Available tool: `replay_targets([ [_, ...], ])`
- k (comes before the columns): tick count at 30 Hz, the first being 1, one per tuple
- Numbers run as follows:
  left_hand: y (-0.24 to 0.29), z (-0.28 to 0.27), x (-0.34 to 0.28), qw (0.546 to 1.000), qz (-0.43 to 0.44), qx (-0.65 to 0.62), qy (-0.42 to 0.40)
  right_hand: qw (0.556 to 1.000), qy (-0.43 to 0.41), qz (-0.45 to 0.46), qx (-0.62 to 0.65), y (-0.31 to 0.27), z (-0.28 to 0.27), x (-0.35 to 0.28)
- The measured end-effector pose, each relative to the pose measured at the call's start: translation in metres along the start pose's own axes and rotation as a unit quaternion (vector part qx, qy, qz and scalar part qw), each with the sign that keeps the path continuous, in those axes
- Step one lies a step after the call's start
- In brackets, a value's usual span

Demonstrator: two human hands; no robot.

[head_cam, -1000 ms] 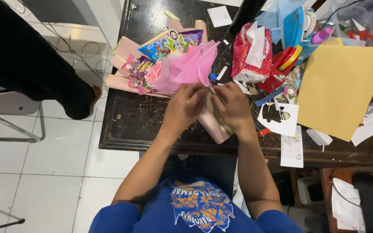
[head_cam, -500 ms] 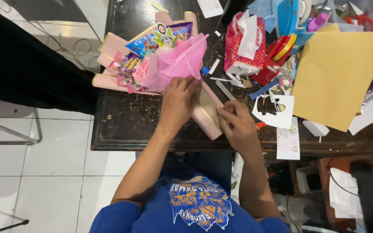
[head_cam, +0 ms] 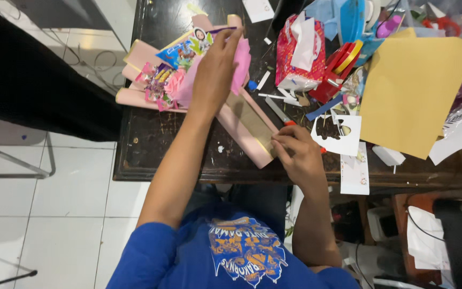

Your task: The person wraps a bouquet containing flowers and snacks in pink paper. They fold the paper around the base of the bouquet and secure it with tape, then adjust the arrangement on the table.

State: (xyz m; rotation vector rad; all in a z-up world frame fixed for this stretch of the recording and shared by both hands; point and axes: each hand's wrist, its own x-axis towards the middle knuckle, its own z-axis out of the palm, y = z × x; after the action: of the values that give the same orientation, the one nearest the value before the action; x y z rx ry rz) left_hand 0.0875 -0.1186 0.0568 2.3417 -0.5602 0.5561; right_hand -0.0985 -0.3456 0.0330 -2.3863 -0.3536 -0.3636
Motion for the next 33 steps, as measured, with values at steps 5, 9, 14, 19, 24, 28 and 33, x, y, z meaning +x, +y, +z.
replay_targets([
  [5,-0.008,-0.003,0.011,1.0,-0.013,0.013,0.021,0.999,-0.013,0.032,0.027,-0.008,-0.005,-0.004],
  [9,0.02,-0.041,-0.021,0.987,0.074,0.013,0.143,0.995,0.008,0.06,0.078,-0.016,-0.013,-0.002],
  [14,0.011,-0.065,-0.089,0.963,0.069,-0.025,0.26,0.997,0.051,0.032,0.038,-0.016,-0.011,0.014],
  [19,-0.024,-0.081,-0.133,0.969,-0.05,-0.05,0.238,0.992,0.073,-0.074,-0.067,-0.04,0.033,0.049],
  [24,-0.057,-0.086,-0.157,0.958,-0.146,-0.016,0.247,0.974,-0.009,-0.039,-0.225,-0.044,0.09,0.079],
  [28,-0.078,-0.098,-0.17,0.951,-0.169,-0.005,0.26,0.97,-0.016,-0.007,-0.242,-0.055,0.107,0.095],
  [33,-0.099,-0.11,-0.18,0.937,-0.214,-0.038,0.274,0.982,0.027,-0.002,-0.186,-0.036,0.114,0.106],
])
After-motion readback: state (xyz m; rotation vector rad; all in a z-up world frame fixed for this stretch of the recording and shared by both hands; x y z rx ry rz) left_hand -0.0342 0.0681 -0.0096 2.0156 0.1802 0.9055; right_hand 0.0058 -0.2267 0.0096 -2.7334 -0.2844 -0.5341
